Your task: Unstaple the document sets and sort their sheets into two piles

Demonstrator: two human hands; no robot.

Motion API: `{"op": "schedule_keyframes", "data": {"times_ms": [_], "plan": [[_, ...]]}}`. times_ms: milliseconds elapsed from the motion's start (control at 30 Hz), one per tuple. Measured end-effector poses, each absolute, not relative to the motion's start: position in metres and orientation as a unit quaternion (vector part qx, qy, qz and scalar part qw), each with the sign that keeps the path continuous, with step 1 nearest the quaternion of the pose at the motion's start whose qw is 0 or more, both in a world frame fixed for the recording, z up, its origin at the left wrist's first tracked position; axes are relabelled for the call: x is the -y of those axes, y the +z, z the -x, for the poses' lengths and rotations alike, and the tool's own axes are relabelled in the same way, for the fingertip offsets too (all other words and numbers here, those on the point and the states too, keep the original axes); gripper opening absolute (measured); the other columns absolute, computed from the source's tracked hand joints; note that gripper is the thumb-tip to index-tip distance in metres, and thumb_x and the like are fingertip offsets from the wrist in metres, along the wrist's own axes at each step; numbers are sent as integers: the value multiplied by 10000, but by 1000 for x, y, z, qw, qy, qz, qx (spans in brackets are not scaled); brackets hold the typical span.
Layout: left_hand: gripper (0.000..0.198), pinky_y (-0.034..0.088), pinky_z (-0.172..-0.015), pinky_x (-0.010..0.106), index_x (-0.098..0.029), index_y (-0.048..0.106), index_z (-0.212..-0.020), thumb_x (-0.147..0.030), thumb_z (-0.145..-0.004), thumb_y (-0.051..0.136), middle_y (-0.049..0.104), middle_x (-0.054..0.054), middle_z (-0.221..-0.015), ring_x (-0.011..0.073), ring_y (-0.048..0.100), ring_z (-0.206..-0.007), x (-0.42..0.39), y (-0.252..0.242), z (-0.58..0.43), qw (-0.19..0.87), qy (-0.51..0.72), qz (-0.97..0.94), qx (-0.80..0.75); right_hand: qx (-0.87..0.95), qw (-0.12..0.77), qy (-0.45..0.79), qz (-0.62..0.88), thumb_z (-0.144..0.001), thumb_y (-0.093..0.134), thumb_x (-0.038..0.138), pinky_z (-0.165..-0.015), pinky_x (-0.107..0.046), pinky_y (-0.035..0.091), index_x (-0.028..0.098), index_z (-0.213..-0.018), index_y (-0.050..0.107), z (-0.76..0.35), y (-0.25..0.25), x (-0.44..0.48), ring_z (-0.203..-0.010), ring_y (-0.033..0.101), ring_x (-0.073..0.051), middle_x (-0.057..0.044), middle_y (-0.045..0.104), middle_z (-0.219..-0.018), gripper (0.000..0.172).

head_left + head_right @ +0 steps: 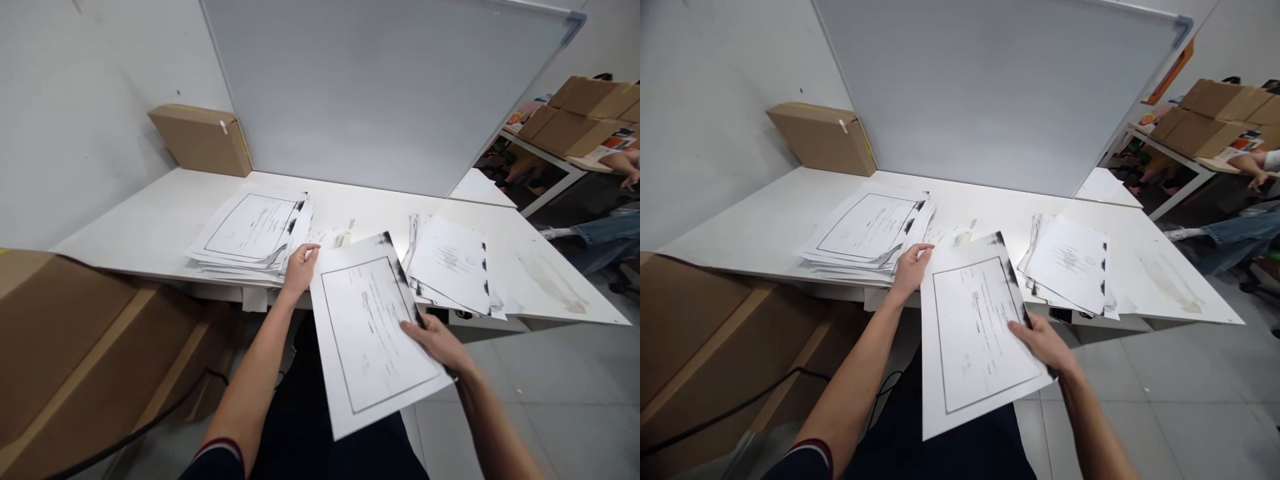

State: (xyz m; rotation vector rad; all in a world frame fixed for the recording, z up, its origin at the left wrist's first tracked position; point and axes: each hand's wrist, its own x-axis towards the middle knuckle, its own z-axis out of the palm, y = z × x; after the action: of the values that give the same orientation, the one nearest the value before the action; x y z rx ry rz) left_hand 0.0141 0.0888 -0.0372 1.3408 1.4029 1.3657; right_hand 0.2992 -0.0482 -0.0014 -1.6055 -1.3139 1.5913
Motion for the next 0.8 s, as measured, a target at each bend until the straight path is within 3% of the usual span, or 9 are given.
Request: {"op": "schedule_keyframes", "data": {"times_ms": [67,167,300,533,700,800], "plan": [[248,338,-529,243,-183,646,-939,-340,-784,534,429,-50,-475,123,426,-464,-89,-44,-20,293,485,-587,-578,410,314,612,599,-713,658,483,-554,-290,477,164,-844,661,-289,-26,68,-659,634,-218,-48,701,-752,345],[289,366,-611,268,-192,610,-1055,-304,-825,477,532,-5,-575,172,520,-583,-87,-52,-27,220,432,-645,-591,330,375,626,599,-697,688,461,-599,-301,507,164,-894,675,-275,-45,93,-679,651,-223,-52,716,-775,357],[326,405,-700,291,-179,554,-1135,-262,-854,411,630,53,-771,202,589,-743,-86,-58,-31,187,410,-664,-597,269,409,637,596,-713,691,436,-645,-307,529,160,-988,666,-267,-48,107,-695,667,-217,-65,725,-830,391],[378,432,-803,289,-200,491,-1230,-233,-906,299,619,66,-993,179,582,-921,-83,-60,-29,166,383,-701,-578,241,413,612,630,-695,709,439,-554,-264,526,147,-981,667,-272,-47,105,-614,656,-192,-72,727,-790,410],[488,423,-670,257,-340,349,-1358,-180,-899,313,545,41,-1022,159,567,-808,-80,-53,-34,106,281,-743,-598,230,411,598,649,-667,729,442,-492,-235,502,155,-847,673,-275,-49,102,-555,635,-168,-58,723,-738,343],[570,387,-581,247,-424,345,-1340,-117,-860,349,506,17,-1044,139,542,-723,-78,-50,-35,76,228,-759,-605,225,418,601,643,-676,725,431,-512,-238,511,164,-836,669,-277,-51,102,-575,643,-171,-52,723,-736,316]]}}
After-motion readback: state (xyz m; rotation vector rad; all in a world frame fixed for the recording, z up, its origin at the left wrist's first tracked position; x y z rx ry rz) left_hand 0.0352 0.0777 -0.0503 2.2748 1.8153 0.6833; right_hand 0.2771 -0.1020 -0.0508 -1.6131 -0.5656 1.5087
